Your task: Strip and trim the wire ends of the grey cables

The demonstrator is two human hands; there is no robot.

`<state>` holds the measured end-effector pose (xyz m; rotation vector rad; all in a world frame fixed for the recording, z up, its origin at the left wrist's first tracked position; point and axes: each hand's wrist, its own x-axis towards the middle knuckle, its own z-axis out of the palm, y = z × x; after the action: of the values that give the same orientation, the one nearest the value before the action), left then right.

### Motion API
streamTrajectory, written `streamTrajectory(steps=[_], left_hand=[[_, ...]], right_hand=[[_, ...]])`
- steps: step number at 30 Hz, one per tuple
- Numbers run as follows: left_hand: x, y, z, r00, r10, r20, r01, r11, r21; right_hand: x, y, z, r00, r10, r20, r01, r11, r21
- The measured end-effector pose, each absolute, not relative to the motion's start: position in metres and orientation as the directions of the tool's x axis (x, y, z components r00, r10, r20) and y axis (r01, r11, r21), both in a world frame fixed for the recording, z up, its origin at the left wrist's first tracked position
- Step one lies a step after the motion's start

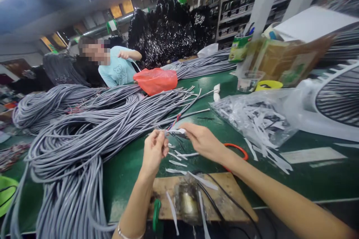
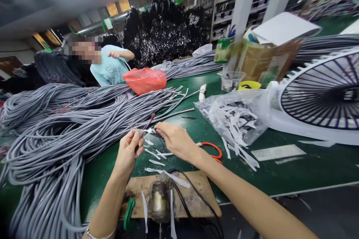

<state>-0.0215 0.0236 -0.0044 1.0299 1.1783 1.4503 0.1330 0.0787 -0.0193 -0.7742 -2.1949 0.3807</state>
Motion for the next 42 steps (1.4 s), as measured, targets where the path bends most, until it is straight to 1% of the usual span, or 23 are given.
streamTrajectory(steps=[5,10,14,19,22,25,28,31,33,37,40,42], left_hand=[[-0.019,0.023,-0.005,-0.167,0.986,0.013,-0.152,-0.038,0.988],[-0.015,0.022,-0.006,-0.138,0.99,0.019,-0.112,-0.035,0.993],[-0.013,0.022,-0.008,-0.105,0.994,0.018,-0.115,-0.03,0.993],[-0.012,0.022,-0.01,-0.079,0.997,-0.011,-0.156,-0.002,0.988],[-0.012,0.022,-0.01,-0.065,0.998,-0.002,-0.154,-0.008,0.988],[-0.012,0.021,-0.008,-0.062,0.997,0.049,-0.126,-0.056,0.99],[-0.011,0.02,-0.008,-0.082,0.992,0.097,-0.081,-0.104,0.991],[-0.011,0.019,-0.009,-0.095,0.989,0.111,-0.017,-0.113,0.993],[-0.011,0.018,-0.011,-0.107,0.986,0.131,0.049,-0.126,0.991],[-0.011,0.017,-0.015,-0.13,0.969,0.211,0.213,-0.18,0.96],[-0.012,0.015,-0.016,-0.124,0.955,0.269,0.326,-0.217,0.92],[-0.013,0.015,-0.015,-0.113,0.951,0.289,0.382,-0.227,0.896]], right_hand=[[0.12,0.063,-0.028,-0.489,0.682,0.544,0.581,0.719,-0.38],[0.118,0.064,-0.035,-0.471,0.598,0.649,0.584,0.762,-0.279],[0.117,0.065,-0.037,-0.436,0.539,0.721,0.597,0.773,-0.216],[0.118,0.062,-0.037,-0.428,0.542,0.723,0.61,0.764,-0.211],[0.119,0.061,-0.035,-0.429,0.558,0.71,0.551,0.785,-0.284],[0.119,0.061,-0.031,-0.394,0.596,0.7,0.407,0.796,-0.448],[0.12,0.063,-0.025,-0.307,0.709,0.635,0.275,0.704,-0.654],[0.12,0.066,-0.021,-0.26,0.819,0.511,0.216,0.565,-0.796],[0.121,0.066,-0.02,-0.251,0.851,0.462,0.193,0.512,-0.837],[0.123,0.066,-0.018,-0.271,0.863,0.426,0.127,0.471,-0.873],[0.127,0.068,-0.015,-0.291,0.871,0.396,0.128,0.445,-0.886],[0.129,0.07,-0.014,-0.291,0.869,0.4,0.148,0.454,-0.879]])
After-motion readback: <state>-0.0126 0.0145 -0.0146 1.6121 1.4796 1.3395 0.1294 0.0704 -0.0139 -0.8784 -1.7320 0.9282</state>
